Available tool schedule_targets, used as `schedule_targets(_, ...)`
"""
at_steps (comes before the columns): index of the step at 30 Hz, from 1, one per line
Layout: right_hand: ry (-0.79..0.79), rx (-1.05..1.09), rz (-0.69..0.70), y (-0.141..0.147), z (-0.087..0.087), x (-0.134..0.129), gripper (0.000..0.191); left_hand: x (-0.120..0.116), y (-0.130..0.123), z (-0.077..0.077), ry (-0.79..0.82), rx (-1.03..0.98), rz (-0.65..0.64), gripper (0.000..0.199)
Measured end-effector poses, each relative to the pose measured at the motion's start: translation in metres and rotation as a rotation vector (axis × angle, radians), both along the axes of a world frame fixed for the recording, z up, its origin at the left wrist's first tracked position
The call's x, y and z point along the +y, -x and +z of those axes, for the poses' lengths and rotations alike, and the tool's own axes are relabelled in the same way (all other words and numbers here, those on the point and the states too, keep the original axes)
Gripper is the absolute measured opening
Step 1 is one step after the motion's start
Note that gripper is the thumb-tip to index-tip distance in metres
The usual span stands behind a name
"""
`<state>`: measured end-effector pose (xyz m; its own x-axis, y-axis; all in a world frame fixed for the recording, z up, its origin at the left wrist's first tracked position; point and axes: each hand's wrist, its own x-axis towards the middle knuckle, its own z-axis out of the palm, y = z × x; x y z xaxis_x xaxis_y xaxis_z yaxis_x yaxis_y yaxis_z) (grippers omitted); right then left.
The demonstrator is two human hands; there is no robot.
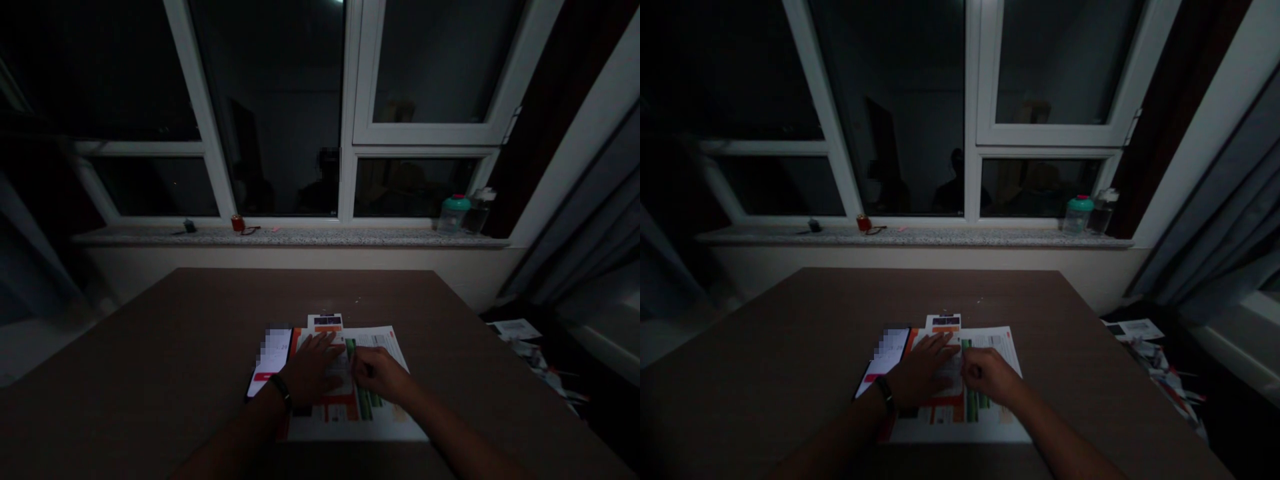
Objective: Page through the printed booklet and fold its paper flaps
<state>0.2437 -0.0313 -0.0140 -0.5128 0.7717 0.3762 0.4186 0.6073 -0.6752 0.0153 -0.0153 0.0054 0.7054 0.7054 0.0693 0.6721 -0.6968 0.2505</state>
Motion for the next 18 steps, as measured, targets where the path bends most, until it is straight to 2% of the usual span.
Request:
schedule_targets(6, 0.144, 0.014, 0.188, 0.0, 0.005, -0.011, 0.014, 0.001, 0.001, -0.001, -0.03, -0.012, -0.013, 0.061)
schedule_targets(8, 0.187, -0.006, 0.208, 0.0, 0.004, -0.013, 0.014, 0.001, 0.001, -0.003, -0.04, -0.016, -0.015, 0.062)
schedule_targets(11, 0.199, -0.01, 0.138, -0.002, 0.0, -0.009, 0.014, 0.002, 0.003, -0.003, -0.049, -0.033, -0.014, 0.061)
schedule_targets(15, 0.128, 0.052, -0.104, -0.014, -0.002, 0.005, 0.015, 0.0, 0.002, 0.004, -0.03, -0.041, -0.023, 0.061)
schedule_targets(18, 0.066, 0.071, -0.198, -0.024, 0.002, 0.013, 0.015, -0.001, -0.001, 0.007, 0.015, -0.046, -0.066, 0.062)
